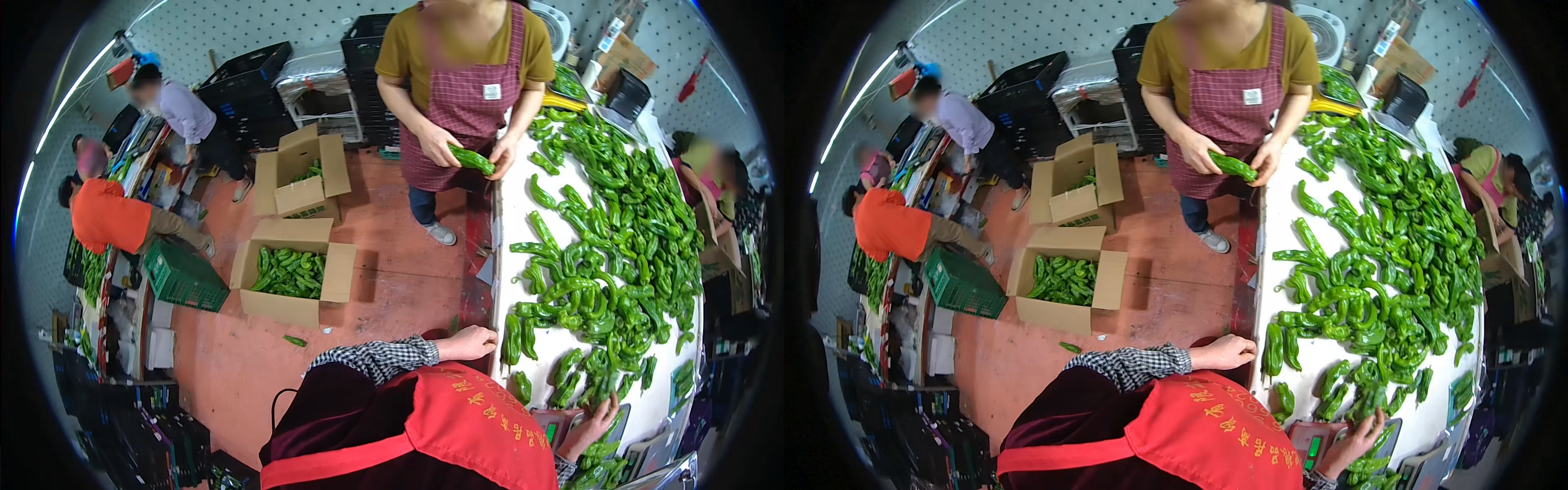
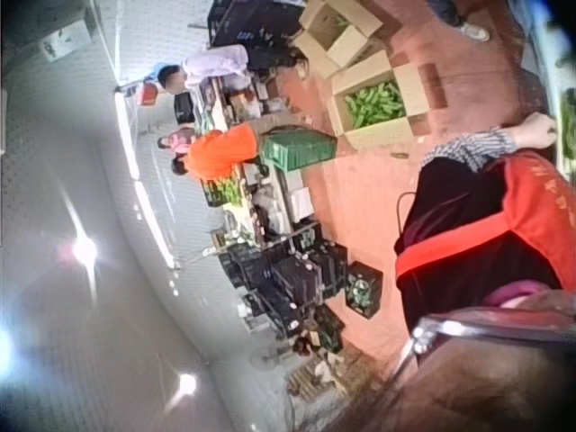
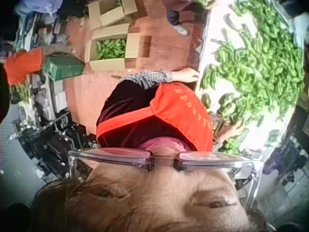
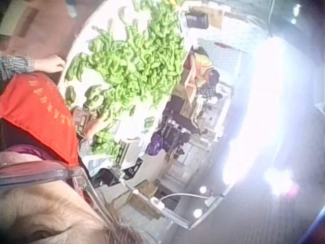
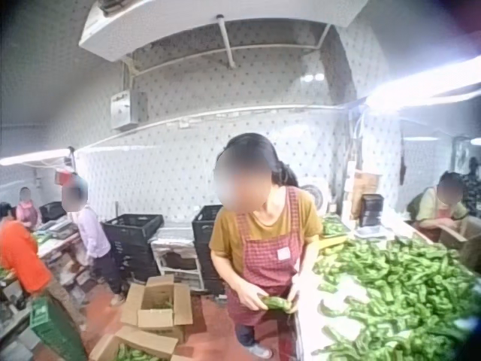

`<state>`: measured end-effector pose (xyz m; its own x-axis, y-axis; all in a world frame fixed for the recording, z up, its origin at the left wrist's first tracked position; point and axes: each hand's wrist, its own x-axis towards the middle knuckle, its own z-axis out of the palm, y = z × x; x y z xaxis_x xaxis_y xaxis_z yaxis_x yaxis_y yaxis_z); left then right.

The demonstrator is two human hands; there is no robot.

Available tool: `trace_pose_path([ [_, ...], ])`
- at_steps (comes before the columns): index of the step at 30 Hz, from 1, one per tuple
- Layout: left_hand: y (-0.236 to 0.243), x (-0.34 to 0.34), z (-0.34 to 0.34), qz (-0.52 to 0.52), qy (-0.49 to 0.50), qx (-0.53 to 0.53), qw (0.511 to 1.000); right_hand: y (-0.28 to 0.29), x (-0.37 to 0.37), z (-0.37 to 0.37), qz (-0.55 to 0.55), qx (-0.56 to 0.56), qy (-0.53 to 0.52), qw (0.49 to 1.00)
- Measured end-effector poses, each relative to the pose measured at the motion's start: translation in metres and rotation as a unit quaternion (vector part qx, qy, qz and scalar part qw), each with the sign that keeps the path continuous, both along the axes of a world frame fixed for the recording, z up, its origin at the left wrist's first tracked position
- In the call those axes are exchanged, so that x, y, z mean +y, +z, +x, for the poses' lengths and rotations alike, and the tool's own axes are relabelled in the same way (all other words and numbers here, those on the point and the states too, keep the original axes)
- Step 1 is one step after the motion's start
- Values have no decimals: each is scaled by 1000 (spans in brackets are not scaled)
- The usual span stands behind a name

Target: The person selects green peppers from a large pile on a table, places them onto a digital scale, and then transfers them into a plastic bag. The person repeats this process of weighing and bagging peppers while other workers sort produce in the background.

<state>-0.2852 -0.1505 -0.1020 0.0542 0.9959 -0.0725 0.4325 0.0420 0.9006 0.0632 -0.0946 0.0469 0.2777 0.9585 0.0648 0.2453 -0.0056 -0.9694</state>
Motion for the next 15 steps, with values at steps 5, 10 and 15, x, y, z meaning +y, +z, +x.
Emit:
trace_pose_path([
  [5,14,12,22,-18,-37,-16,999,3,-12,110,68,-280,-179,941],
  [10,7,22,39,-26,-90,-10,996,5,-75,150,34,-576,-275,769],
  [15,4,20,41,-40,-75,-18,996,33,-89,96,-50,-637,-170,750],
])
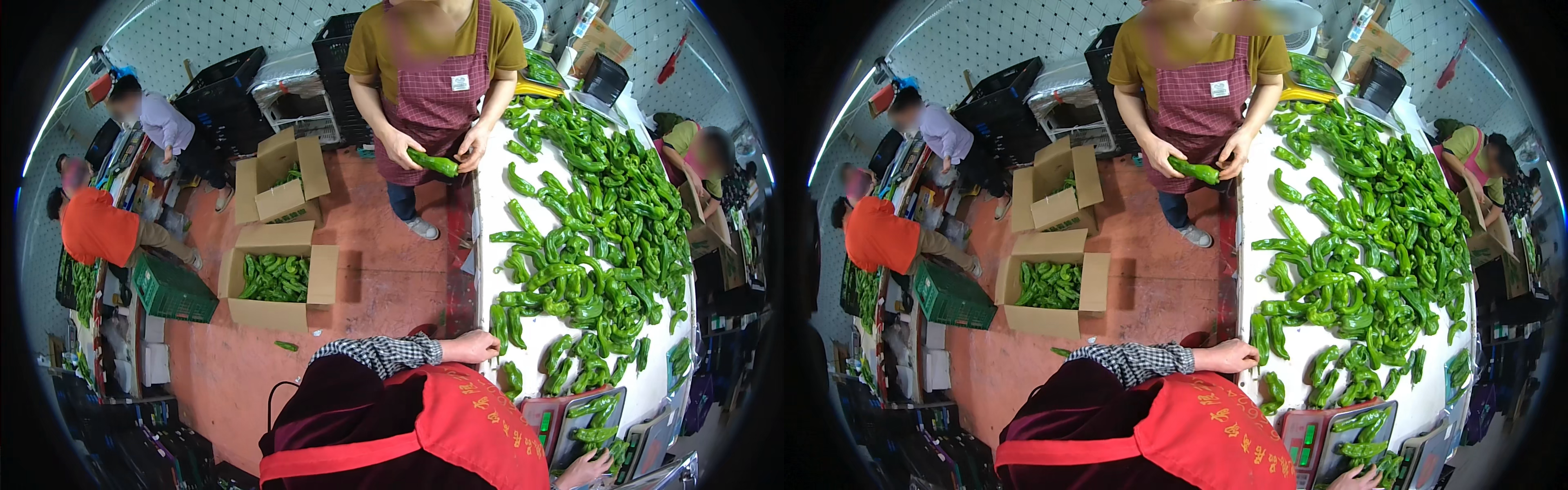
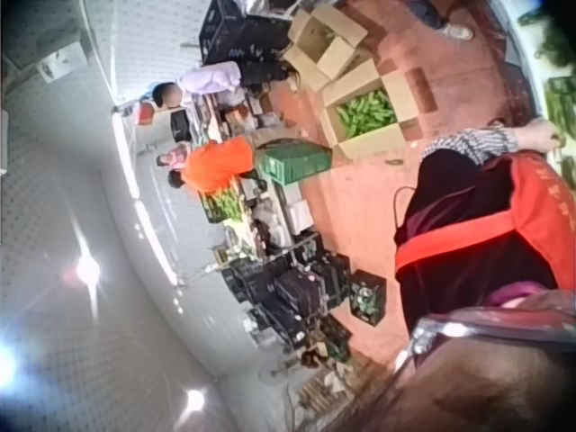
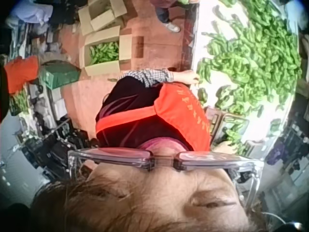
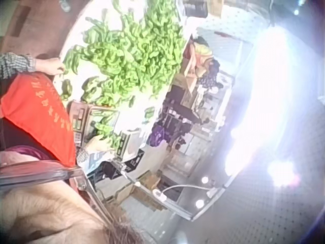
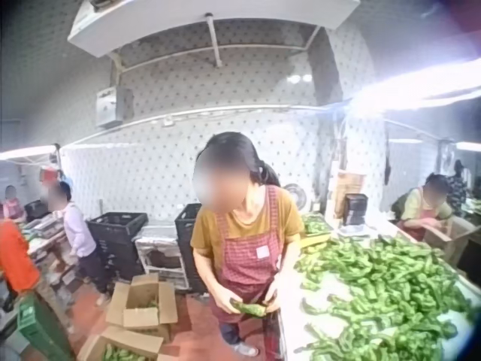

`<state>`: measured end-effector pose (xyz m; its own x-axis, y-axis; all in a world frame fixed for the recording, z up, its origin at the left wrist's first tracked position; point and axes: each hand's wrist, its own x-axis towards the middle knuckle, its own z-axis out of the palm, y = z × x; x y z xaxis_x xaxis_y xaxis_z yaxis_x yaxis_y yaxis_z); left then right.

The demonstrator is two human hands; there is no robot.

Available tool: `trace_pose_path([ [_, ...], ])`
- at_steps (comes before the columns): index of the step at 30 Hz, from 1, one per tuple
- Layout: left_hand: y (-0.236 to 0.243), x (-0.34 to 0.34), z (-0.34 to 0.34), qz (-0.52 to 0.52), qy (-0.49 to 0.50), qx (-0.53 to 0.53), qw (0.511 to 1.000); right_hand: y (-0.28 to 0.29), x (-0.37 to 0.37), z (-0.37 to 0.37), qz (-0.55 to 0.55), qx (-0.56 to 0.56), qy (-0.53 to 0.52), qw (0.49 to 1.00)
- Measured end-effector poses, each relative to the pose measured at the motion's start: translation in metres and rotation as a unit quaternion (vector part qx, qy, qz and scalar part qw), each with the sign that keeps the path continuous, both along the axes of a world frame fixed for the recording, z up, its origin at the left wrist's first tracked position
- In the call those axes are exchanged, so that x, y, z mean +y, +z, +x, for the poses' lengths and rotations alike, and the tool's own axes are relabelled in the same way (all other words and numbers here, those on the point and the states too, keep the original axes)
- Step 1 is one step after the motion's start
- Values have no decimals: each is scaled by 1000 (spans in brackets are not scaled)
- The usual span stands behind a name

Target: The person selects green peppers from a large pile on a table, places them onto a digital scale, and then transfers them into a plastic bag. The person repeats this process of weighing and bagging peppers while other workers sort produce in the background.

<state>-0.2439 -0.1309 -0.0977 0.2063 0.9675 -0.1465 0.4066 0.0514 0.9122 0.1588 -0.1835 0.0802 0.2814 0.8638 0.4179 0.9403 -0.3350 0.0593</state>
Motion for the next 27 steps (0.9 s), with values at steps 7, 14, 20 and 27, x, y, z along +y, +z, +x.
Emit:
trace_pose_path([
  [7,3,-8,-11,-1,38,11,999,38,29,-31,-210,-136,16,968],
  [14,3,-29,-28,5,96,6,995,38,71,-28,-242,-80,53,965],
  [20,-10,-45,-34,13,129,11,992,17,107,-8,-232,69,116,963],
  [27,-9,-55,-36,6,127,7,992,-28,123,-30,-197,261,234,916],
])
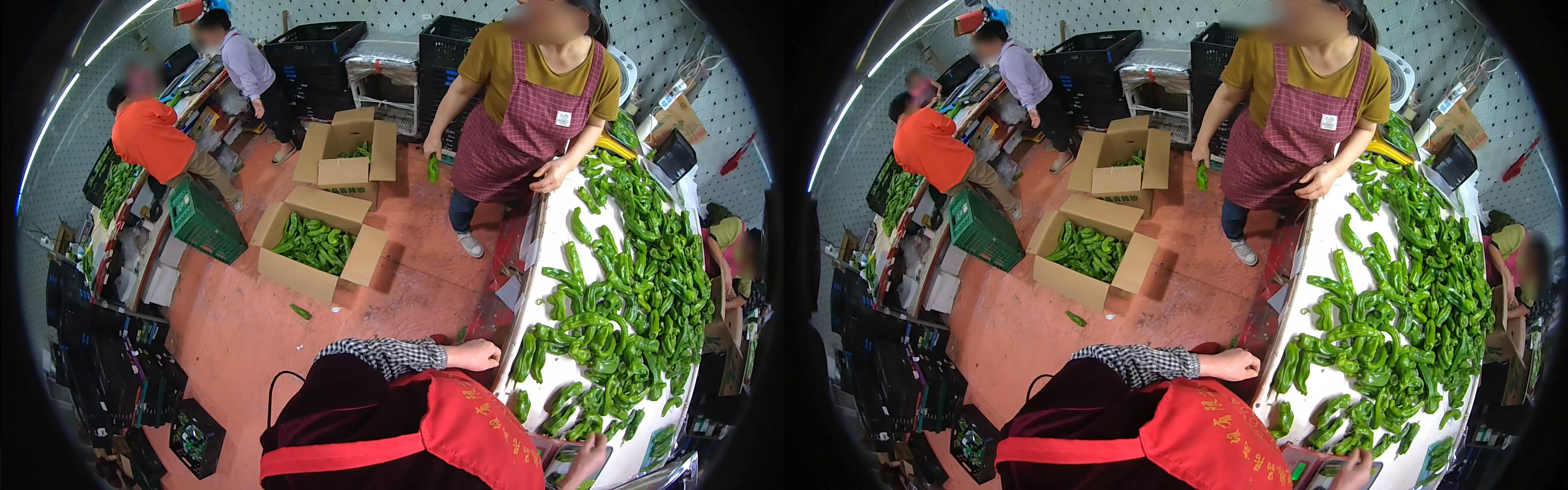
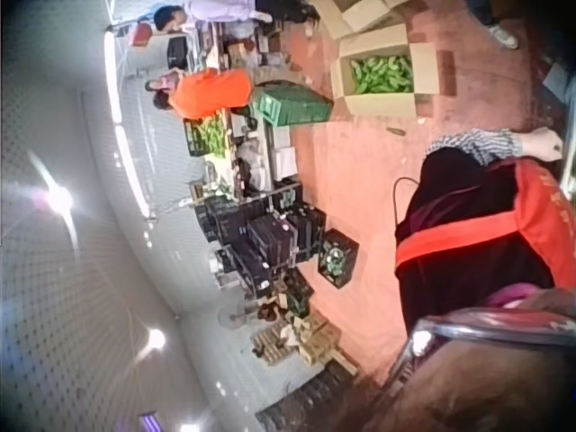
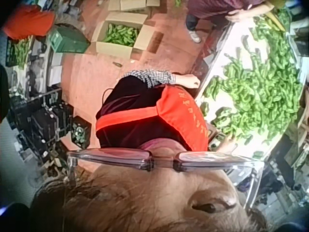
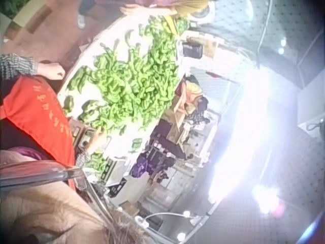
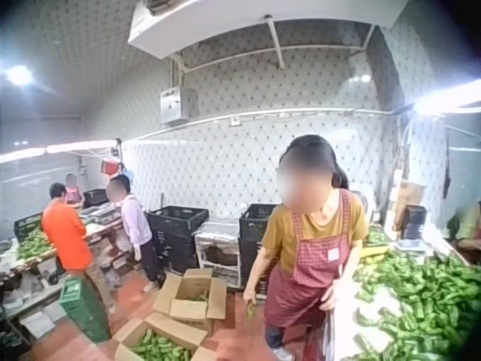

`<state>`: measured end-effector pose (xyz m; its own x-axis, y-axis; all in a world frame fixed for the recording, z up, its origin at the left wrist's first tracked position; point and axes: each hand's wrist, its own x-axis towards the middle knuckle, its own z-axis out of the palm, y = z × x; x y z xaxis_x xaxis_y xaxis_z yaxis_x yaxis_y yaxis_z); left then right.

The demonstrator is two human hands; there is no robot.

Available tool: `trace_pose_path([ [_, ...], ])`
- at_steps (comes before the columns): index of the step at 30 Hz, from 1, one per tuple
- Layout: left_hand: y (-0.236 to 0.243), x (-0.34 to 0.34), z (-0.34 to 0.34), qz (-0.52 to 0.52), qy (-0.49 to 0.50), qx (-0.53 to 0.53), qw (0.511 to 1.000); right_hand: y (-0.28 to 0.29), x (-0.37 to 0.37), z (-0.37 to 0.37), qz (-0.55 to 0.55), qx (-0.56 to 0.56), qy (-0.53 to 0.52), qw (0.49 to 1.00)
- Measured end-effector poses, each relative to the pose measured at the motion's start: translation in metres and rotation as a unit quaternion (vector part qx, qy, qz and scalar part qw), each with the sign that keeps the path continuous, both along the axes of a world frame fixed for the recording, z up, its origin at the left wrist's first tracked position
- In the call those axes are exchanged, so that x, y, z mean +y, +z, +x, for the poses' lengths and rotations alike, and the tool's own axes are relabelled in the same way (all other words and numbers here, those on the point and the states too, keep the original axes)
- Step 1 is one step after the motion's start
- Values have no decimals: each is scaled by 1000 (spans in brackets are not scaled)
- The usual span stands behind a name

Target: The person selects green peppers from a large pile on a table, places them onto a digital scale, and then transfers them into a plastic bag. The person repeats this process of weighing and bagging peppers while other workers sort produce in the background.

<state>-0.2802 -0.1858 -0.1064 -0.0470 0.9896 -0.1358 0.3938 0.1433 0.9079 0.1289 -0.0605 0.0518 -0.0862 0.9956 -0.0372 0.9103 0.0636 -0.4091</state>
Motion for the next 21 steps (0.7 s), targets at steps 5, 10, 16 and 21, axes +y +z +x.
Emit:
trace_pose_path([
  [5,-2,-6,-1,4,4,1,1000,-76,-14,-87,-24,93,258,961],
  [10,-6,-10,-1,-9,6,15,1000,-136,-54,-140,-46,61,330,941],
  [16,-8,-16,-3,-15,8,21,1000,-147,-57,-142,-15,50,334,941],
  [21,-9,-19,-2,-15,14,18,1000,-150,-61,-145,-18,72,297,952],
])
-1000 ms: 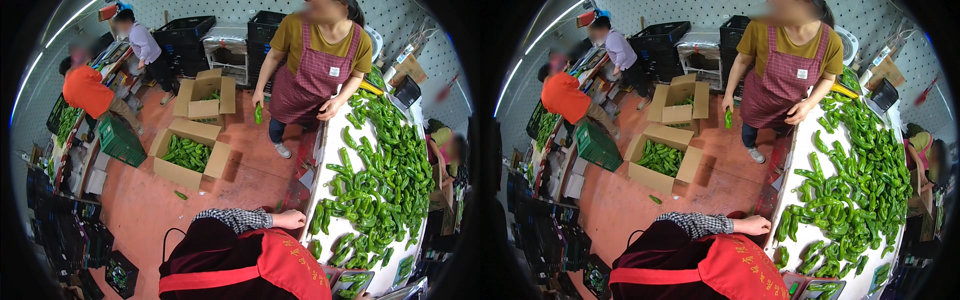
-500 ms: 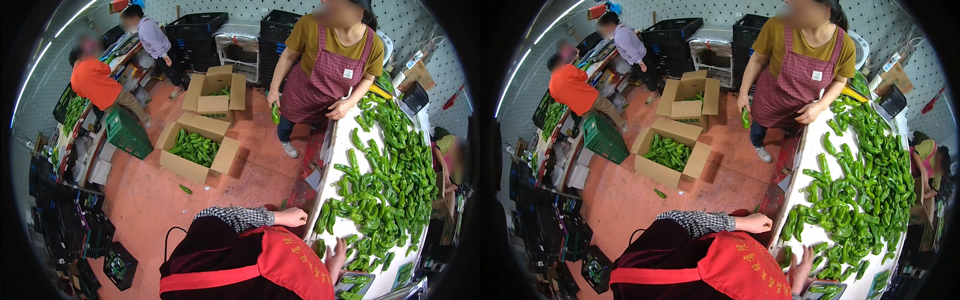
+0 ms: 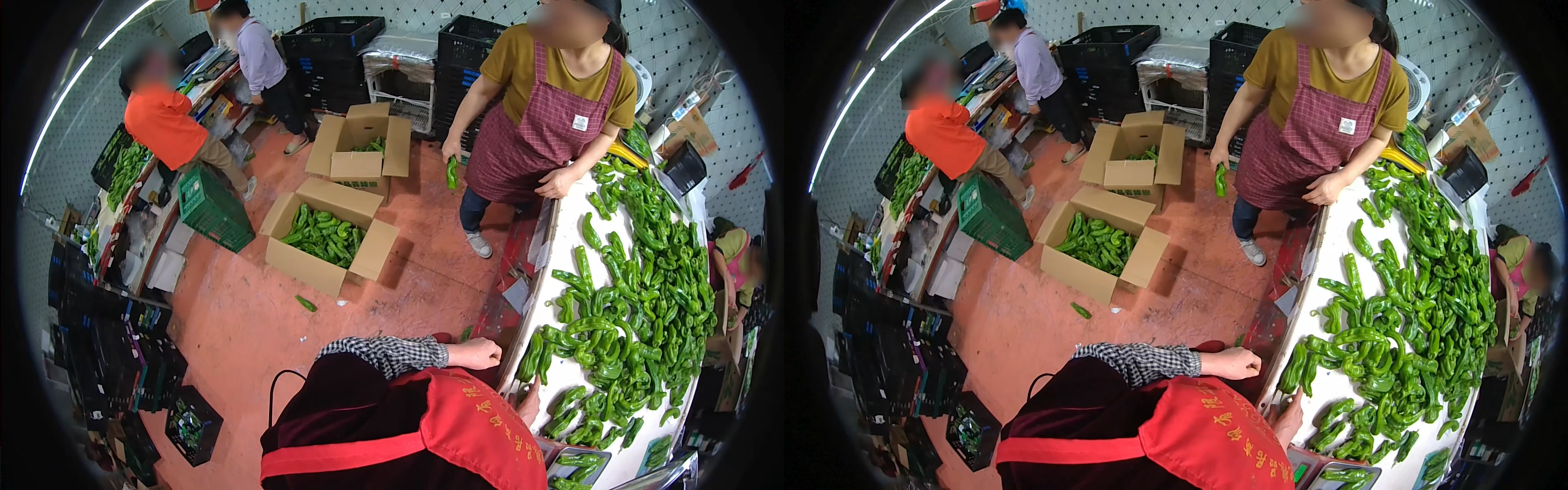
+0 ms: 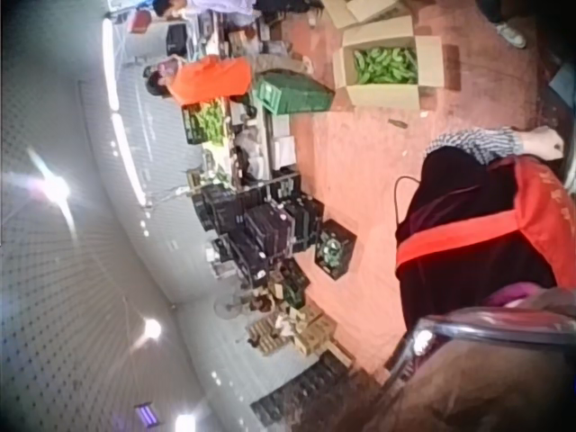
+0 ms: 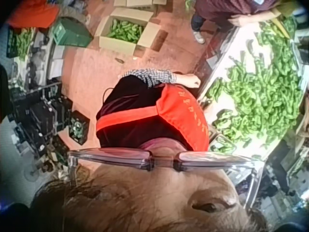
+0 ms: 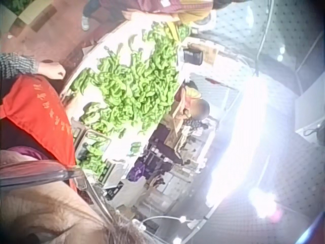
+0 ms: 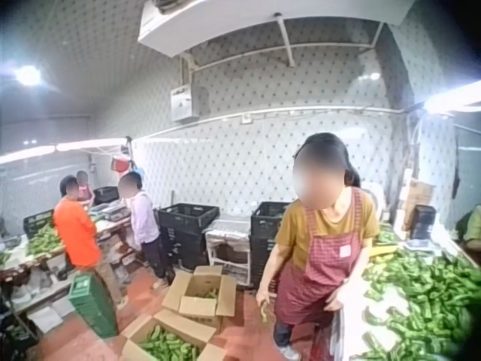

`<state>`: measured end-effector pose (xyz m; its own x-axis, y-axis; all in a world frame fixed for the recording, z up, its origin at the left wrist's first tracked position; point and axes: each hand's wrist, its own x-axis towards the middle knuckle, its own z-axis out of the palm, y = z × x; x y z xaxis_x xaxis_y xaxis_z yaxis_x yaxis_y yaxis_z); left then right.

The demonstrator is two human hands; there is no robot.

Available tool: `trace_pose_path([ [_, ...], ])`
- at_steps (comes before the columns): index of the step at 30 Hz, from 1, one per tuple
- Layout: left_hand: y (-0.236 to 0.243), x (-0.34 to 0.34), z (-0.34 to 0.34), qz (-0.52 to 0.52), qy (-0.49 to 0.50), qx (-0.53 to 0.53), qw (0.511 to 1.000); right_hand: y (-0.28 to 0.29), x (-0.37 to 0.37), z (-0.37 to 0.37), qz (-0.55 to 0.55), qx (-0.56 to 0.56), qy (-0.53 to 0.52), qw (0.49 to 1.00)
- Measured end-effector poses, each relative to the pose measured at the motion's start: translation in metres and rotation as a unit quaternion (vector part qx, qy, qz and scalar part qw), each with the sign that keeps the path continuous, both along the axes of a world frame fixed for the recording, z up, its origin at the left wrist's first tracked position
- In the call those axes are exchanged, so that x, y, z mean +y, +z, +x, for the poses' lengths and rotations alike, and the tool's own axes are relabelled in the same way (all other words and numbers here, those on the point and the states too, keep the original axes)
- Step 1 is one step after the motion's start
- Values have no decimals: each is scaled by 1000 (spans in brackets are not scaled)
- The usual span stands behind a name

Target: The person selects green peppers from a large pile on a table, places them onto a digital scale, and then transfers them into a plastic bag. The person repeats this process of weighing and bagging peppers while other workers sort produce in the background.

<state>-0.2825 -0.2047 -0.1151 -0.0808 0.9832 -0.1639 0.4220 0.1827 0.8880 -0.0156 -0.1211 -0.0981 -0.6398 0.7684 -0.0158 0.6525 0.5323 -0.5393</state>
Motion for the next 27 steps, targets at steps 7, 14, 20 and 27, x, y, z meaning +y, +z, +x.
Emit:
trace_pose_path([
  [7,0,-8,-1,2,16,-9,1000,-5,-5,-15,85,-77,-32,993],
  [14,-3,-16,-8,4,23,-1,1000,-25,10,-4,92,-72,-29,993],
  [20,10,-28,-19,-16,68,13,997,-29,14,-4,102,-62,-19,993],
  [27,10,-37,-25,-18,72,12,997,-26,14,-6,113,-47,-18,992],
])
